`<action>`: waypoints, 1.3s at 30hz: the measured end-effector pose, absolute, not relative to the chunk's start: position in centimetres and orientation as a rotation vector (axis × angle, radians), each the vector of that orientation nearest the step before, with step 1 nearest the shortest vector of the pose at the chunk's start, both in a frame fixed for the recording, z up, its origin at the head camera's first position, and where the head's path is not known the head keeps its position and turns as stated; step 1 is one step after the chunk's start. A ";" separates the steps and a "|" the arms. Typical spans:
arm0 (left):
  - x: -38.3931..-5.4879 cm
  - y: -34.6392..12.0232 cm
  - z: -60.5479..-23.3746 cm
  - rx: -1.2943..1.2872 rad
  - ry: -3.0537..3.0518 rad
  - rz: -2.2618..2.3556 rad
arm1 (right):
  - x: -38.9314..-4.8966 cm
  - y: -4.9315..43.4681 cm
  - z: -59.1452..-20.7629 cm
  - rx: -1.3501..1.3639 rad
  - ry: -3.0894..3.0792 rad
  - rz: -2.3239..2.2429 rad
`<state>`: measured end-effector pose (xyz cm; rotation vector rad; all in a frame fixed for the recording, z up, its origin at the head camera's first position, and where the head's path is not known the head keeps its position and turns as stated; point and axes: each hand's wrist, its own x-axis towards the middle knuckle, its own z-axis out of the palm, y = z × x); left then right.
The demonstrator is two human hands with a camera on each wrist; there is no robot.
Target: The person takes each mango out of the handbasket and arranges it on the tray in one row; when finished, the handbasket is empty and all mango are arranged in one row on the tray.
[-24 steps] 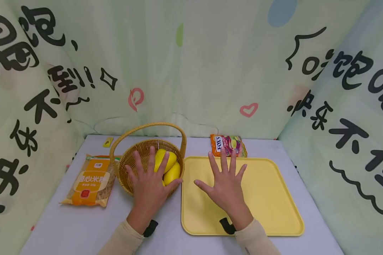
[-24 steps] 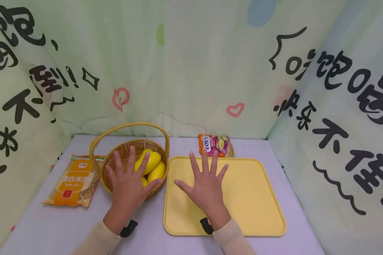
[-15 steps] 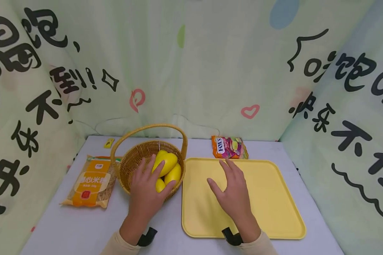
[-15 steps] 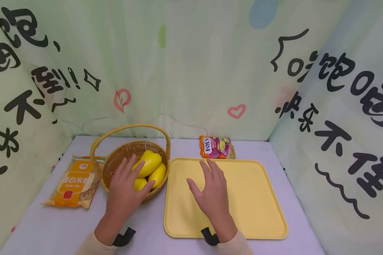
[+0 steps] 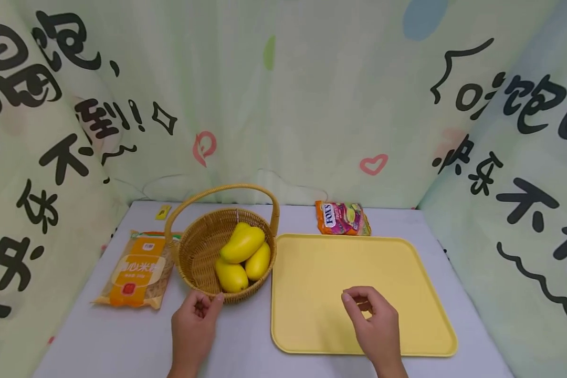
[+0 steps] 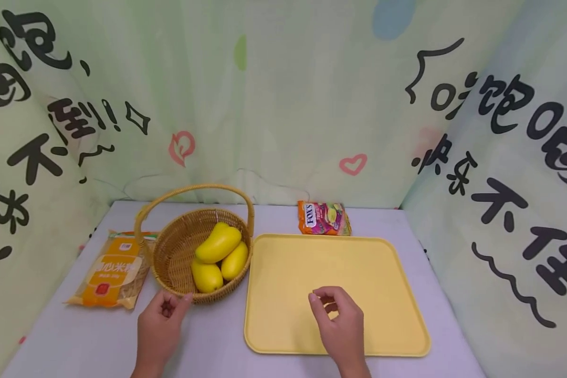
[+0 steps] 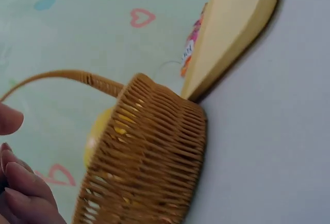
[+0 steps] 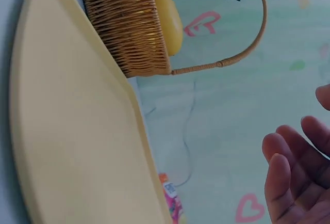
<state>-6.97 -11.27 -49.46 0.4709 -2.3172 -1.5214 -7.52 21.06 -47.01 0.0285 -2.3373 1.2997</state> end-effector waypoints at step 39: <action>-10.0 -13.7 -53.2 0.801 -1.654 -2.366 | -4.0 17.0 -50.5 -0.039 -2.498 1.855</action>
